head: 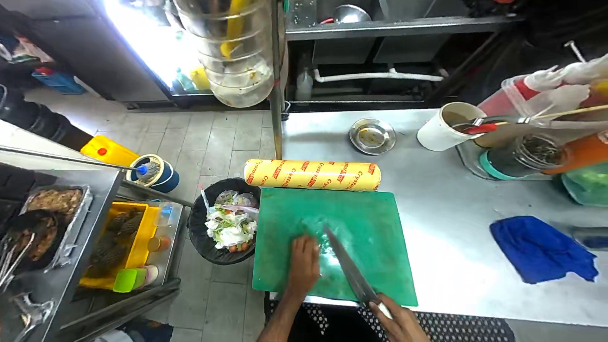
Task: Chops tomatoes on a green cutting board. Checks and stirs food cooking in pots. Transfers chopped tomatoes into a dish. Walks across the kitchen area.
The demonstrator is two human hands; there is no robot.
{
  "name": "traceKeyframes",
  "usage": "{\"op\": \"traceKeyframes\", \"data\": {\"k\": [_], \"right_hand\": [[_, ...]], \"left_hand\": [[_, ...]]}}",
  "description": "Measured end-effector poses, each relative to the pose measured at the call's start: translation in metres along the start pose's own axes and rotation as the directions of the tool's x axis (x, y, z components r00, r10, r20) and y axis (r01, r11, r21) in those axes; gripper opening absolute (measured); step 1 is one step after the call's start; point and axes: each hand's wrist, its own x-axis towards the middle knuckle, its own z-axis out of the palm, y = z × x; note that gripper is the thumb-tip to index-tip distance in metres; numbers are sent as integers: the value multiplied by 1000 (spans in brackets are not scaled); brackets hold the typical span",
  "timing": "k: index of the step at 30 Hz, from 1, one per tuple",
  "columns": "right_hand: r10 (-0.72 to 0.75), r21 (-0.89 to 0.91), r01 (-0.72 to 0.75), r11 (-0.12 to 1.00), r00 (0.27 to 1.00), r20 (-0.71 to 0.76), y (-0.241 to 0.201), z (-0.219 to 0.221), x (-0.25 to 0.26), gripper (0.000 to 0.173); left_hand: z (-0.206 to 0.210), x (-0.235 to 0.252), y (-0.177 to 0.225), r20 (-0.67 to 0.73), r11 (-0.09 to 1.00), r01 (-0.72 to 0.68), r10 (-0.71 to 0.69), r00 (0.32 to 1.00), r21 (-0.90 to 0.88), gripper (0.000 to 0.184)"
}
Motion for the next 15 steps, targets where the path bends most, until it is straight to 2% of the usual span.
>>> {"op": "traceKeyframes", "data": {"k": [4,7,9,12,15], "right_hand": [[47,106,-48,993,999,11,-12,44,-15,35],[55,185,-50,982,998,-26,-18,73,-17,33],[54,232,-40,972,997,-55,-24,88,-15,32],[46,249,-27,968,996,-73,-36,102,-10,30],[41,229,-29,973,998,-46,-39,111,-6,32]], "left_hand": [[-13,3,1,-172,999,45,-43,984,10,49],[0,7,-1,-179,989,58,-32,983,139,68],[16,4,6,-151,972,54,-19,988,231,72],[34,1,17,-167,952,112,-65,984,285,63],[40,-2,19,-227,956,173,-119,967,235,46]]}}
